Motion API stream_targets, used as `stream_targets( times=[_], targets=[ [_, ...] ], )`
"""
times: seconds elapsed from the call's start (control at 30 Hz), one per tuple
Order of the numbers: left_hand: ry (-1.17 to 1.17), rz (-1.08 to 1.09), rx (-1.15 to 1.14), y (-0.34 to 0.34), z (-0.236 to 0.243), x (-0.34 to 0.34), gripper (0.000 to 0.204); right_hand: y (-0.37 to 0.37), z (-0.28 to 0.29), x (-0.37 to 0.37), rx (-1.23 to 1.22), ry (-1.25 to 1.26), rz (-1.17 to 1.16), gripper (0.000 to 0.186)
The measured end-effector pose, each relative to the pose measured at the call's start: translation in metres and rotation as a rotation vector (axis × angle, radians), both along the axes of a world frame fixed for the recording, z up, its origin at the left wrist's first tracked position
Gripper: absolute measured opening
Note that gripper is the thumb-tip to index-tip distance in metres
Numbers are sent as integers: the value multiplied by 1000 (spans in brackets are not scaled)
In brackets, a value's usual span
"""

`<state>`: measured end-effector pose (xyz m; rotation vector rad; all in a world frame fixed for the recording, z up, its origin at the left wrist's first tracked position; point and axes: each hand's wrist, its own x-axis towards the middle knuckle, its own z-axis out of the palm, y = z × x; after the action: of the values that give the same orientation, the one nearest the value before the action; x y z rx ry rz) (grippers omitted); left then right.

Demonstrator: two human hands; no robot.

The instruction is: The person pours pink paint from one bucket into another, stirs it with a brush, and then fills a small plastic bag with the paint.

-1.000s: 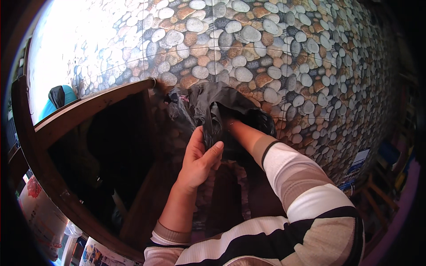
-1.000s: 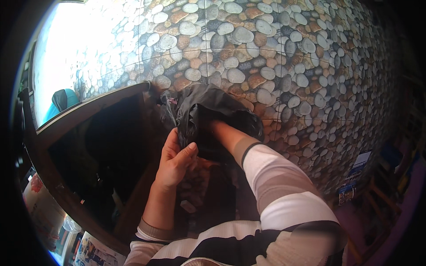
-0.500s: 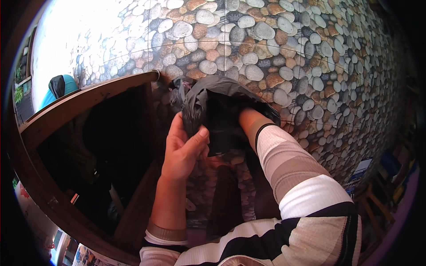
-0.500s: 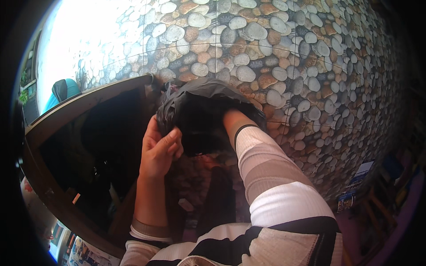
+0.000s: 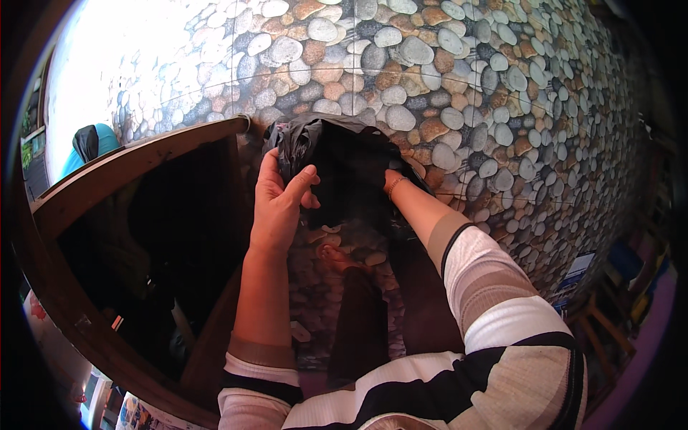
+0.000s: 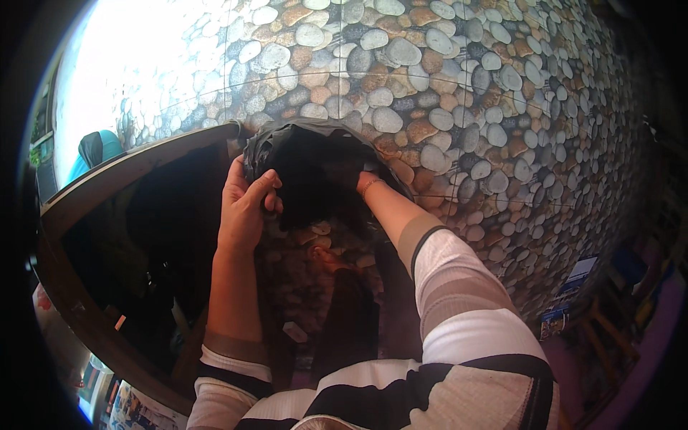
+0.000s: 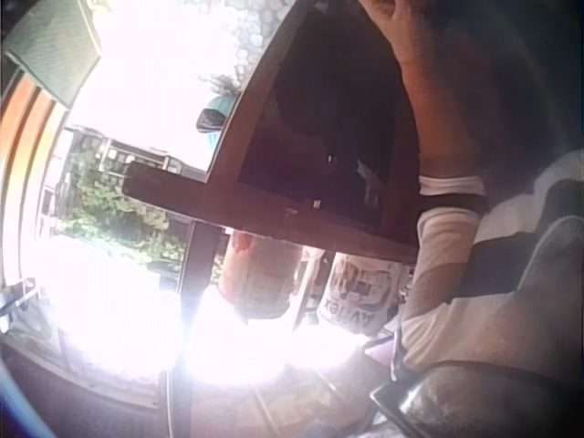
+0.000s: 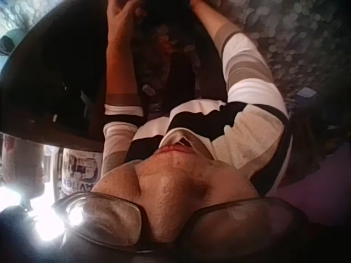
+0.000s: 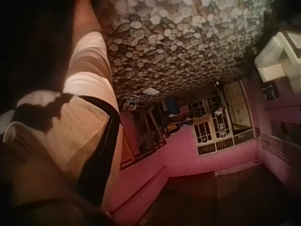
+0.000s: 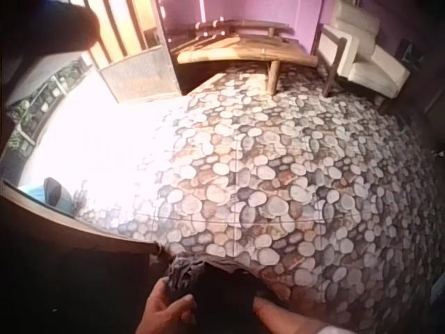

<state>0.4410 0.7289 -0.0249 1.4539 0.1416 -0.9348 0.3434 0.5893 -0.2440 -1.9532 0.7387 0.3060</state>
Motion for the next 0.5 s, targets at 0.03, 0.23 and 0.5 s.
stream_targets(
  times=[0.03,0.23,0.5],
  targets=[
    [-1,-6,5,-2,0,-3,33,-2,3,-5,7,-9,-27,37],
    [-44,3,67,0,1,-3,28,-20,30,-52,164,-57,-271,42],
    [-154,5,183,30,-12,1,36,-32,182,-79,773,176,-450,43]
  ],
)
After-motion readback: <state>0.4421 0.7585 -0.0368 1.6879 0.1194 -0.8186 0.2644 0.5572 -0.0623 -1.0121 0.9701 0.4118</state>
